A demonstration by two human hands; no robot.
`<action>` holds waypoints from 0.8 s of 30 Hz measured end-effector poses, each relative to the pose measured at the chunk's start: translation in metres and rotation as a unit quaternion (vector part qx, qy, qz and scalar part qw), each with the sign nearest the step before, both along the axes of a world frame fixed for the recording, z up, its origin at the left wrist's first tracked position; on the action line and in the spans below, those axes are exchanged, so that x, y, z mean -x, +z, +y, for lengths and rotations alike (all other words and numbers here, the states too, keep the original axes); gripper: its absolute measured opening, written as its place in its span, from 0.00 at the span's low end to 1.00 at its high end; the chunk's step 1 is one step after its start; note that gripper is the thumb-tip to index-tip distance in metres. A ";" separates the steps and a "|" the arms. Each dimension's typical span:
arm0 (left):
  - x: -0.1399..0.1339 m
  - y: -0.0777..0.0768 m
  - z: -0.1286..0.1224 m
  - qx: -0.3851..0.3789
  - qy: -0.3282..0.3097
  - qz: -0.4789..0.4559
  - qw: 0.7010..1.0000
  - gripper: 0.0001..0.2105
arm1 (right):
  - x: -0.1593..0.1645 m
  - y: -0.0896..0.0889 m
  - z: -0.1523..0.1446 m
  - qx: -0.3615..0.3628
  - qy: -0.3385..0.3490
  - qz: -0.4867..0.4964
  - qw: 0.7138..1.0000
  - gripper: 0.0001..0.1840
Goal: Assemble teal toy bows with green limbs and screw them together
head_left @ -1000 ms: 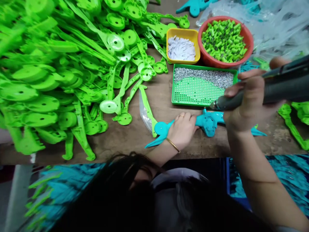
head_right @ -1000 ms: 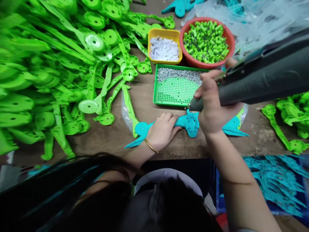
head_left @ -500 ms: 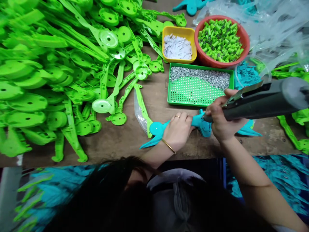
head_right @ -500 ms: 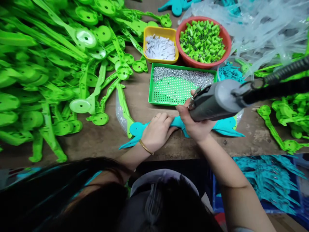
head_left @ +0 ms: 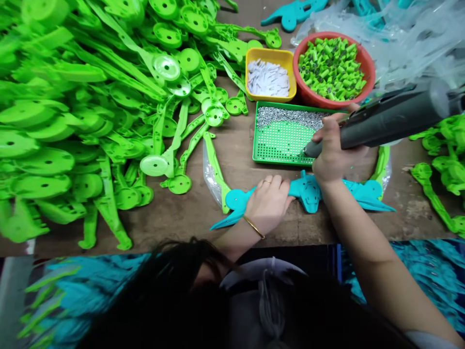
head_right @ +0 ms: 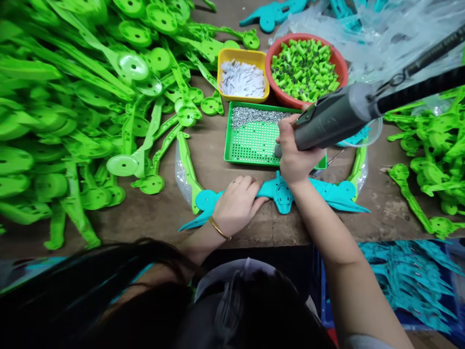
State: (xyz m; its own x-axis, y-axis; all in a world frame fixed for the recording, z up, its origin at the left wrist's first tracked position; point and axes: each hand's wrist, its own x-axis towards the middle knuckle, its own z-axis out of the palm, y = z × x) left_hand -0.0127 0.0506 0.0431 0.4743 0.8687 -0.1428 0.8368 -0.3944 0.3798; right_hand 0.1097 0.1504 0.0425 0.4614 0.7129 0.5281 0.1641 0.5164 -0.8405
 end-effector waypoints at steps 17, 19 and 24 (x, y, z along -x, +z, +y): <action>-0.006 0.006 -0.005 -0.040 0.046 -0.055 0.997 0.26 | -0.011 0.028 -0.015 -0.002 0.044 0.052 0.998 0.19; -0.016 0.006 -0.010 -0.064 0.046 -0.064 0.995 0.37 | -0.022 0.042 -0.033 -0.020 0.050 0.059 0.997 0.18; -0.041 -0.005 -0.019 -0.094 0.030 -0.041 0.994 0.49 | -0.047 0.049 -0.093 -0.026 0.087 0.060 0.994 0.17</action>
State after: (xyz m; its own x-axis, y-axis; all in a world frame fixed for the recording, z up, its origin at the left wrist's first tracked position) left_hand 0.0284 0.0314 0.0382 0.4244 0.9034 0.0612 0.8299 -0.4151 0.3729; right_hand 0.1569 0.0574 0.0913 0.3953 0.7607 0.5148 -0.0303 0.5710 -0.8204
